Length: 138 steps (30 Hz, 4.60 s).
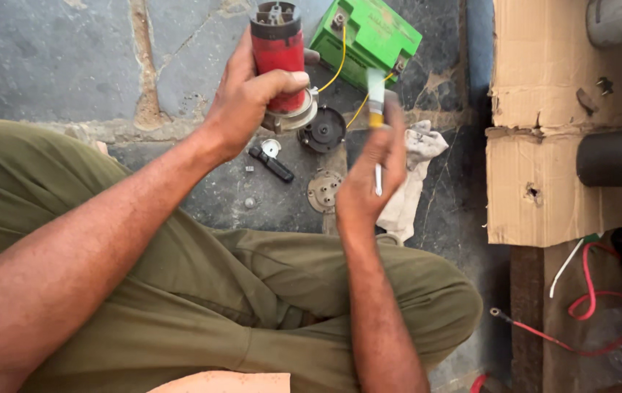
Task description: The person sits on the floor and cleans a small electric motor using a cloth and a screwdriver. They wipe the motor's exterior and interior, occasionally using the screwdriver to scrape or adjust parts.
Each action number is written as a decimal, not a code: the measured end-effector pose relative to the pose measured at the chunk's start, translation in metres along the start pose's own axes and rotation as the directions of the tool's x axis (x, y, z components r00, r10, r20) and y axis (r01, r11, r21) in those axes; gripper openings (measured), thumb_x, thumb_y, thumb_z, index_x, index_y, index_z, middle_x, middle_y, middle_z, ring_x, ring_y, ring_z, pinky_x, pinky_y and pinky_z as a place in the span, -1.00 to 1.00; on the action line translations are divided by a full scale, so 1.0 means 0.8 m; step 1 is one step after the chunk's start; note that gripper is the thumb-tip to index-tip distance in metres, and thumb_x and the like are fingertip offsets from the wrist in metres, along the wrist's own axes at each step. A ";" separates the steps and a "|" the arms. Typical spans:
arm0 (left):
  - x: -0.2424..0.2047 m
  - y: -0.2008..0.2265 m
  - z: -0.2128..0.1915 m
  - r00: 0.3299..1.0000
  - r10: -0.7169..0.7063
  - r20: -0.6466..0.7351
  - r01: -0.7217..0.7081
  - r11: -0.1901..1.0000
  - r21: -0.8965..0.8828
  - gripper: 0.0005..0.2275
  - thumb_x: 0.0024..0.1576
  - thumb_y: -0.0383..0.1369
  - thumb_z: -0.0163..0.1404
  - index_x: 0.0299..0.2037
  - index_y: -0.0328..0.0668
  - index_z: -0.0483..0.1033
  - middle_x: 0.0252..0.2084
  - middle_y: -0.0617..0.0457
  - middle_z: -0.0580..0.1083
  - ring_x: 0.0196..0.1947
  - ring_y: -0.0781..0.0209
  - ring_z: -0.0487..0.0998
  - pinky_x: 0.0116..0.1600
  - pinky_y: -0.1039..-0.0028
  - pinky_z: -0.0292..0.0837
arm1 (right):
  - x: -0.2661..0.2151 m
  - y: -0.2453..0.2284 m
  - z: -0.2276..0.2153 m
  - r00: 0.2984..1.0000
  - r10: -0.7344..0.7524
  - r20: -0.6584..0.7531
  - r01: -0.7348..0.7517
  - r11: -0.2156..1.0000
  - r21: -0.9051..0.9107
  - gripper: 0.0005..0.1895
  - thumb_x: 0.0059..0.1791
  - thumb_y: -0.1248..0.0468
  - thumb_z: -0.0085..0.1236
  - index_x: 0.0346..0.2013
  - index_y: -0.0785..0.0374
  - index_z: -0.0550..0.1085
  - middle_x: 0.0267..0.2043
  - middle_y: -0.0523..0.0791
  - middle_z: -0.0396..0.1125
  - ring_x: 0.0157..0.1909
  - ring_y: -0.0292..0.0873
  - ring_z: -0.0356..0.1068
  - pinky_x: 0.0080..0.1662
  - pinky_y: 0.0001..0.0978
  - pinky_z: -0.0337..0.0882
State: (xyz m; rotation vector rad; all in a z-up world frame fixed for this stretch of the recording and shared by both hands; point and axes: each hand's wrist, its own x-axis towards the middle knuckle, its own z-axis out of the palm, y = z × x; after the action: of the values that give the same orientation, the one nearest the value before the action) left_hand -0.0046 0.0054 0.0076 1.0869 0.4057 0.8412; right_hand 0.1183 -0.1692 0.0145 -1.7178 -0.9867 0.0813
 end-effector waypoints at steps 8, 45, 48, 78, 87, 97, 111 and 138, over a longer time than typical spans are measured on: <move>0.004 -0.007 -0.007 0.945 -0.326 0.001 0.301 0.874 -0.382 -0.64 0.23 -0.13 -0.04 0.05 -0.26 0.42 -0.13 -0.06 0.60 -0.17 0.13 0.62 -0.03 0.34 0.54 | 0.019 -0.021 -0.001 0.957 0.144 0.252 -0.234 0.896 0.376 -0.39 0.22 -0.07 -0.30 0.24 0.39 0.41 0.18 0.05 0.45 0.21 -0.02 0.48 0.31 -0.20 0.42; 0.005 0.003 -0.006 0.866 -0.496 0.064 0.428 0.667 -0.610 -0.59 0.18 -0.05 -0.17 -0.17 -0.23 0.59 -0.23 -0.06 0.62 -0.18 -0.01 0.69 -0.06 0.26 0.66 | 0.006 -0.071 0.021 0.843 -0.383 0.378 0.486 0.843 -0.231 -0.72 0.02 0.43 0.33 0.02 0.39 0.52 -0.14 0.05 0.50 -0.15 0.02 0.56 -0.07 -0.24 0.52; 0.005 0.002 -0.005 0.852 -0.518 0.078 0.456 0.661 -0.596 -0.59 0.17 -0.04 -0.17 -0.19 -0.24 0.59 -0.26 -0.10 0.61 -0.20 -0.03 0.70 -0.06 0.25 0.69 | 0.009 -0.070 0.019 0.766 -0.454 0.455 0.591 0.776 -0.222 -0.70 0.03 0.46 0.32 0.04 0.40 0.51 -0.13 0.03 0.49 -0.10 0.03 0.56 -0.02 -0.20 0.53; 0.001 0.001 -0.006 0.820 -0.566 0.091 0.450 0.536 -0.714 -0.37 0.24 0.15 -0.35 -0.06 -0.32 0.55 -0.19 -0.19 0.60 -0.12 -0.11 0.68 -0.04 0.20 0.68 | 0.000 -0.064 0.016 0.946 0.048 0.322 -0.125 0.967 0.224 -0.74 0.13 0.39 0.15 0.08 0.49 0.42 -0.05 0.07 0.51 -0.01 -0.16 0.55 0.06 -0.37 0.53; -0.001 0.003 -0.003 0.787 -0.614 0.052 0.452 0.518 -0.726 -0.31 0.19 0.24 -0.39 -0.08 -0.29 0.55 -0.17 -0.14 0.60 -0.13 -0.11 0.68 -0.06 0.19 0.68 | 0.001 -0.063 0.027 0.956 0.080 0.282 -0.140 0.970 0.200 -0.78 0.17 0.34 0.13 0.03 0.47 0.48 -0.19 0.02 0.56 -0.17 -0.21 0.58 -0.05 -0.40 0.59; -0.004 0.003 0.000 0.802 -0.594 0.066 0.387 0.432 -0.815 -0.50 0.26 0.04 -0.30 -0.13 -0.27 0.52 -0.21 -0.12 0.57 -0.15 -0.13 0.64 -0.03 0.12 0.70 | -0.008 -0.071 0.026 0.950 -0.011 0.313 0.009 1.000 0.008 -0.79 0.17 0.28 0.15 0.03 0.36 0.53 -0.19 -0.06 0.57 -0.16 -0.28 0.57 -0.06 -0.48 0.54; -0.005 0.005 0.001 0.806 -0.591 0.028 0.371 0.469 -0.802 -0.50 0.26 -0.02 -0.37 -0.13 -0.28 0.54 -0.22 -0.09 0.59 -0.16 -0.13 0.67 -0.05 0.14 0.68 | -0.017 -0.068 0.032 0.979 -0.028 0.200 0.020 0.999 0.044 -0.77 0.18 0.28 0.12 0.04 0.40 0.51 -0.16 -0.05 0.57 -0.15 -0.28 0.58 -0.10 -0.49 0.54; 0.001 0.008 -0.005 0.797 -0.600 -0.067 0.565 0.780 -0.270 -0.25 0.16 0.15 -0.25 0.43 0.27 -0.46 -0.10 -0.05 0.59 -0.46 0.09 0.67 -0.43 0.35 0.64 | 0.087 0.143 -0.157 0.722 0.682 -0.115 -0.688 0.688 -0.231 -0.72 0.00 0.15 0.32 -0.34 0.35 0.56 -0.47 -0.05 0.49 -0.57 -0.24 0.46 -0.52 -0.42 0.41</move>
State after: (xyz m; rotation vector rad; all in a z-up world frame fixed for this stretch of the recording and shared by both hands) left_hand -0.0093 0.0103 0.0116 0.6109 0.7091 0.3932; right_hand 0.2919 -0.2270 -0.0014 -2.2578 -0.2814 0.4408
